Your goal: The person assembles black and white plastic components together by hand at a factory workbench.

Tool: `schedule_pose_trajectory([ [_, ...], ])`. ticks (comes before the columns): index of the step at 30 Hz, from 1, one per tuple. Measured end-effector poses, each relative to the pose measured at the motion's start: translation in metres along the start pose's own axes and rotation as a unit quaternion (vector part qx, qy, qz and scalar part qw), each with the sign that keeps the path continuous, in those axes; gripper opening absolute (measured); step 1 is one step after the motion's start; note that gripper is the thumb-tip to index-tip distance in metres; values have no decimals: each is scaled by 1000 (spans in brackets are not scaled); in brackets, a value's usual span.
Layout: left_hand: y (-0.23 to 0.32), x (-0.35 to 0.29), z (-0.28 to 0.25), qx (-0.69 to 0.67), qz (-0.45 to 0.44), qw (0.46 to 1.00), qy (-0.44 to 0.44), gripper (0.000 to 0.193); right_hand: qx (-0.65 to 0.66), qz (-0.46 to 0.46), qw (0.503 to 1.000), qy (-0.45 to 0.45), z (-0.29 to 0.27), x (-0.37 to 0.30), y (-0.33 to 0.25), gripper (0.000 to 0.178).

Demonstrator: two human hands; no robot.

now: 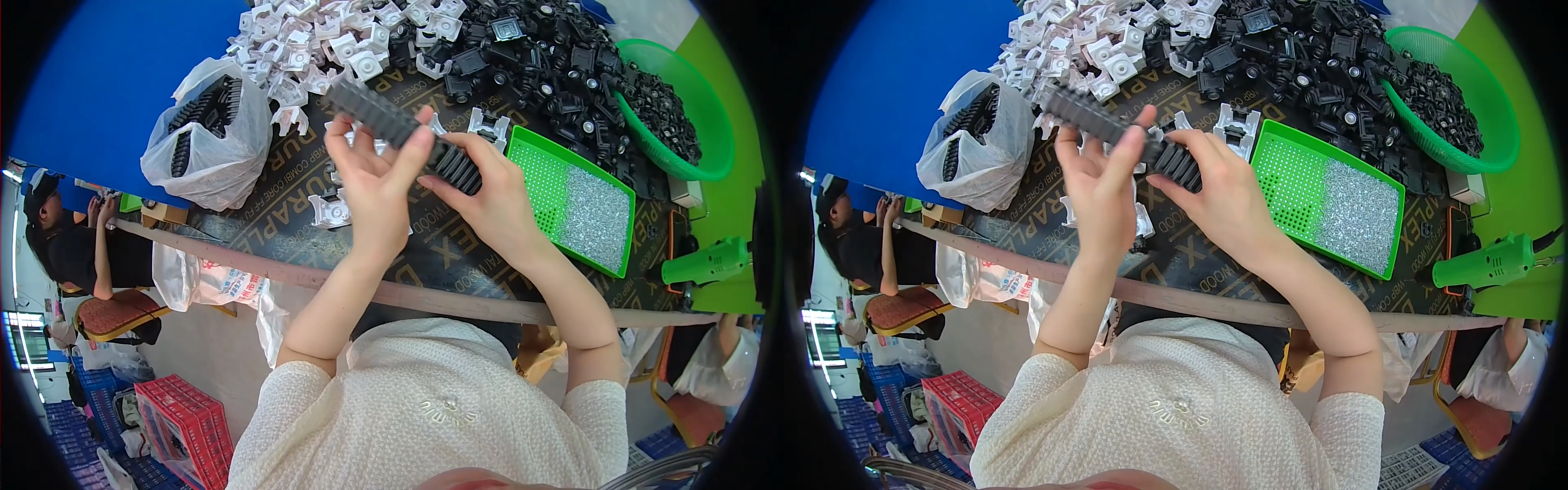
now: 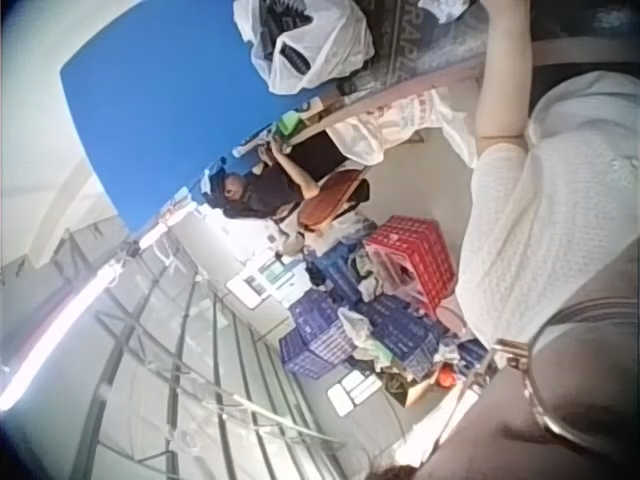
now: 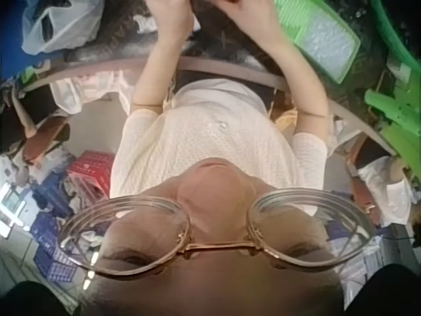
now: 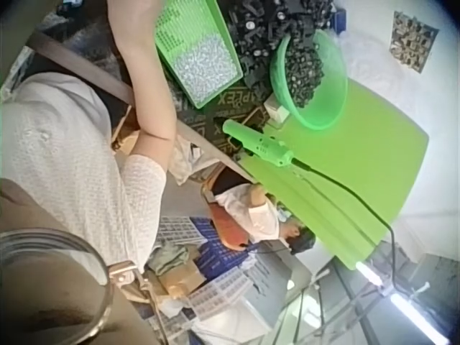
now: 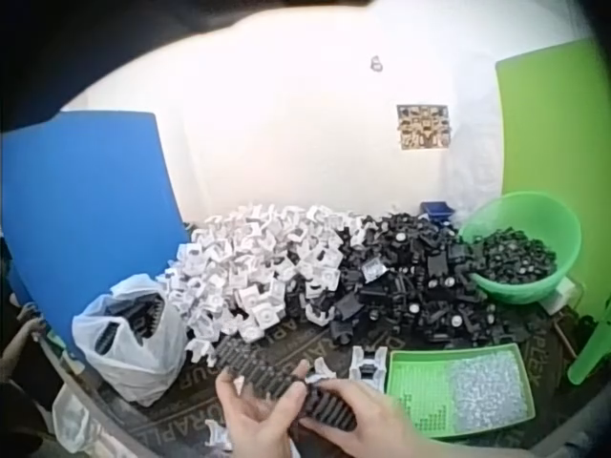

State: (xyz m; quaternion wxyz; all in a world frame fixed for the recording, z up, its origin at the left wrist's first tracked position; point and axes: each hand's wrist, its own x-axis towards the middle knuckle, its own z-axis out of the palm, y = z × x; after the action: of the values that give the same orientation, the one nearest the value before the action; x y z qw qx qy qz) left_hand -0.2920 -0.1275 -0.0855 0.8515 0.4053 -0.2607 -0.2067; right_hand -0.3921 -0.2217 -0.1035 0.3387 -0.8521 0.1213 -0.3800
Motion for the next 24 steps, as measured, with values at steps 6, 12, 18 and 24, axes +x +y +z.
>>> schedule_pose_trajectory([
  [6,-7,-6,-1,30,-25,999,-18,73,-20,-10,1000,-1,2,-3,2,48],
  [12,-6,-6,1,63,41,997,15,72,123,164,977,-61,1,-6,-31,70],
  [18,-5,-8,0,77,4,997,-2,62,173,68,982,-42,13,-10,-11,91],
  [24,-2,-8,-10,60,27,998,12,49,452,198,832,-253,-26,5,-20,110],
])
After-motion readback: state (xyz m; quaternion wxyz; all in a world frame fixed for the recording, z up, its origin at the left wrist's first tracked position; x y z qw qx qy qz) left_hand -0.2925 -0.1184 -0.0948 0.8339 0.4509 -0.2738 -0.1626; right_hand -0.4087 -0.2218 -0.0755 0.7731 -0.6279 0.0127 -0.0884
